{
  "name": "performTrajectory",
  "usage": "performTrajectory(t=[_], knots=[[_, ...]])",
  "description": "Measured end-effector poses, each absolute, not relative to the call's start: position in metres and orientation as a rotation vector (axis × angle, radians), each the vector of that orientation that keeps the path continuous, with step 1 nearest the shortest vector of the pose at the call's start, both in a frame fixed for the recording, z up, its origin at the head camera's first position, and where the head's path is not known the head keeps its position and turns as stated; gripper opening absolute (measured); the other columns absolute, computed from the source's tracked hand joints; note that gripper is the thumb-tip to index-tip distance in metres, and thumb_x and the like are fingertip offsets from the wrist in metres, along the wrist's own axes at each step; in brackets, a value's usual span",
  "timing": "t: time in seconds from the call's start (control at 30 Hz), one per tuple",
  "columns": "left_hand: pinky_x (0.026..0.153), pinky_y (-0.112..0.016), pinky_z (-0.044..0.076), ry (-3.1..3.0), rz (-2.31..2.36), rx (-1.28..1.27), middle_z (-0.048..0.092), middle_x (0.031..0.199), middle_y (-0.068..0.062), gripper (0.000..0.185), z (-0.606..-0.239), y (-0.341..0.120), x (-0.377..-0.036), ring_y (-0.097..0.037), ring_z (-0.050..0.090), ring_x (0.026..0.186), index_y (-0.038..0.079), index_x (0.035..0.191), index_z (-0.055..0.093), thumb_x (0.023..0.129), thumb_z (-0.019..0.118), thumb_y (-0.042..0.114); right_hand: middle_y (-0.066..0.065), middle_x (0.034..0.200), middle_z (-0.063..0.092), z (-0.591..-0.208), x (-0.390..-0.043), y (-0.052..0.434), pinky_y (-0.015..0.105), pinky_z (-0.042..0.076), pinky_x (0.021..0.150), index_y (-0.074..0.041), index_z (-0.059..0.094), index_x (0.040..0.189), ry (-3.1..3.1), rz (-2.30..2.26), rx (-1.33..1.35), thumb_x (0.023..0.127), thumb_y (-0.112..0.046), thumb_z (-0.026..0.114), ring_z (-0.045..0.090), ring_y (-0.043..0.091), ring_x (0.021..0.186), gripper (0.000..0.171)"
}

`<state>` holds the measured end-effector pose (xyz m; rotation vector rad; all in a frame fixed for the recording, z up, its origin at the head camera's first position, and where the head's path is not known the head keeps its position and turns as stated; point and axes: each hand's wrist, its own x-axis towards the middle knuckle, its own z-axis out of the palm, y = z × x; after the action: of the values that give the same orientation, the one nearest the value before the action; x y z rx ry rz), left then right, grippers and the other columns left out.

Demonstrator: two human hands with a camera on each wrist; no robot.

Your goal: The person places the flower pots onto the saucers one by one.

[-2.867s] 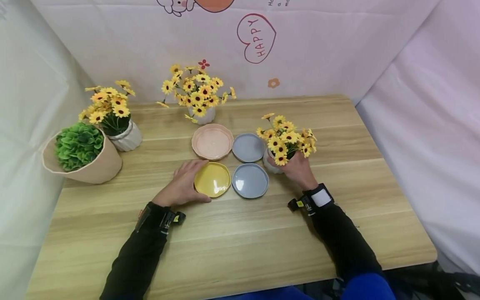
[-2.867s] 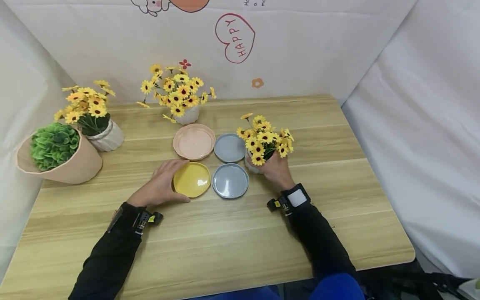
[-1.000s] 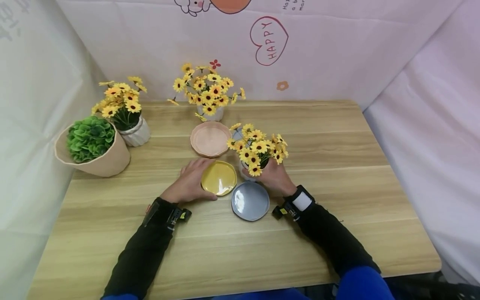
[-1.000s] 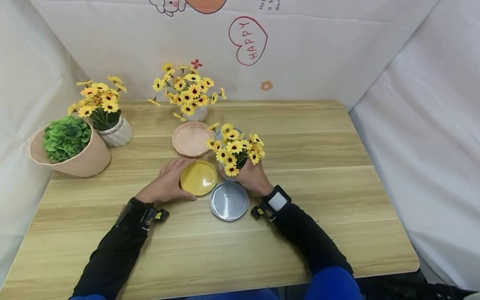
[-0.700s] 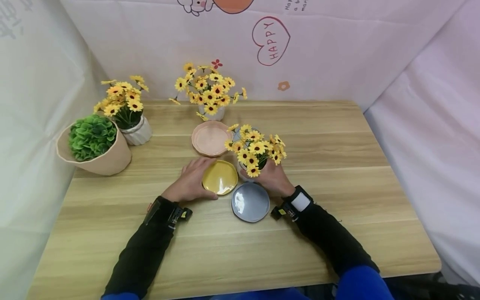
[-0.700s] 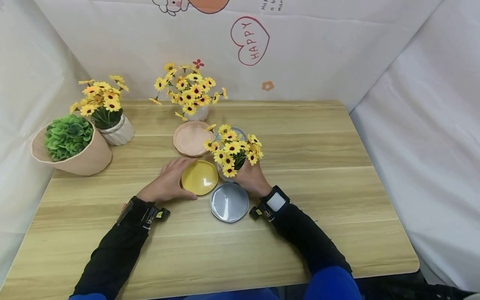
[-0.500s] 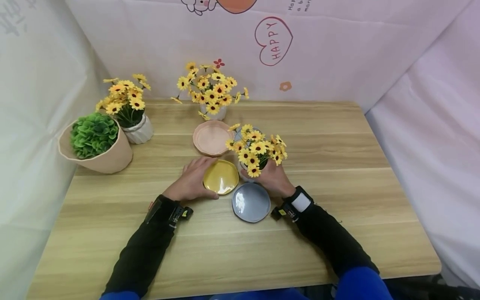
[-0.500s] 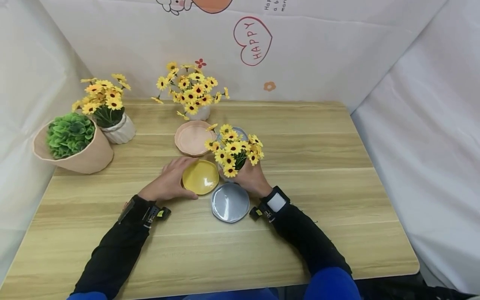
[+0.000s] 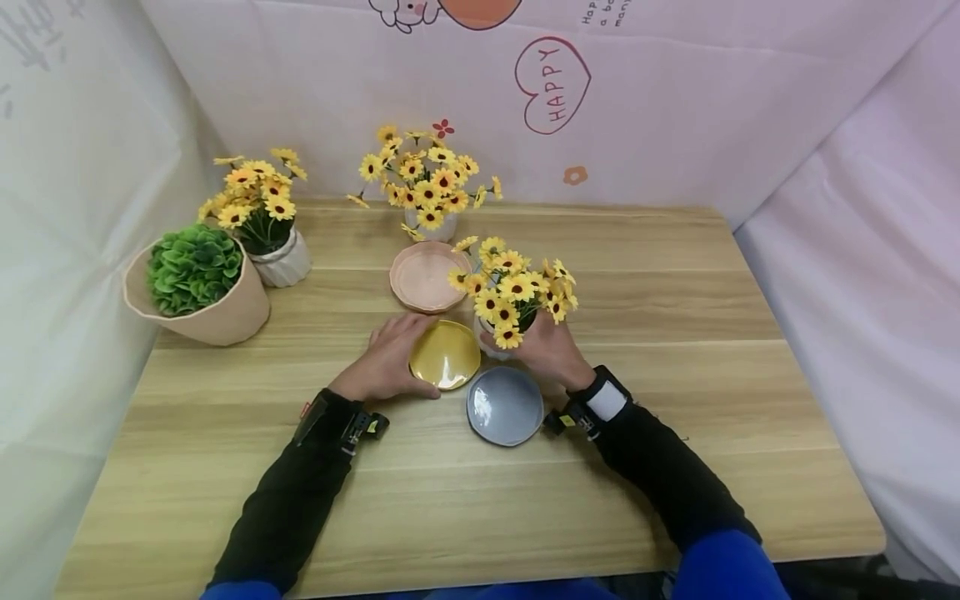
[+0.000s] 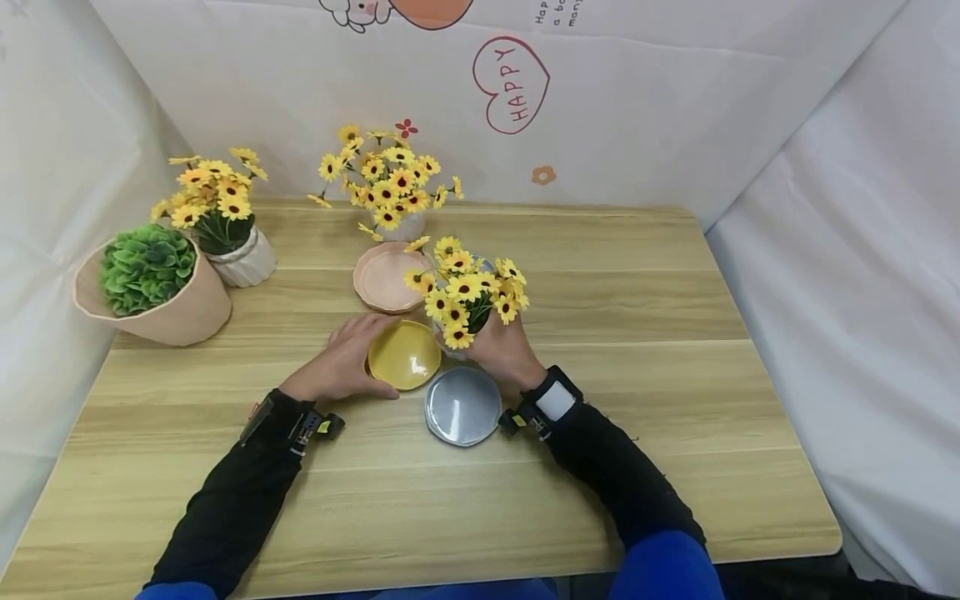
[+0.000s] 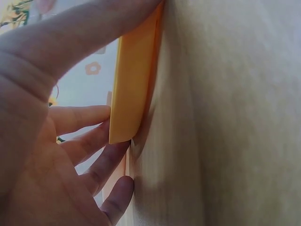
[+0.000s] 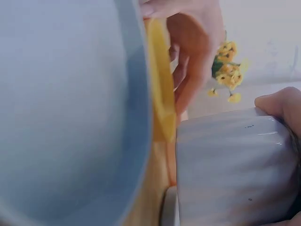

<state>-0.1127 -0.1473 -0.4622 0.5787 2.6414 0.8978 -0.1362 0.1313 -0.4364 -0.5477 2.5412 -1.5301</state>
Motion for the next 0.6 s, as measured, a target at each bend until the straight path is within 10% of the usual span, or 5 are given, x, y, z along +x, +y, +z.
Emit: performTrajectory(t=[0.6], knots=[[0.123,-0.065,0.024,2.622,0.921,0.569,0.034,0.17,-0.018,0.12,-0.461,-0.147,-0.111,-0.041,0.026,0.157,0.011,0.165,0.033,0.07,0.1,0.038,0.0,0.155,0.055,-0.423,-0.129,0.085,0.043,0.042,0.124,-0.019,0.044,0.158,2.407,-1.531,-0.598,0.086,-0.03,0.088,0.051,0.021,0.146,0.085]])
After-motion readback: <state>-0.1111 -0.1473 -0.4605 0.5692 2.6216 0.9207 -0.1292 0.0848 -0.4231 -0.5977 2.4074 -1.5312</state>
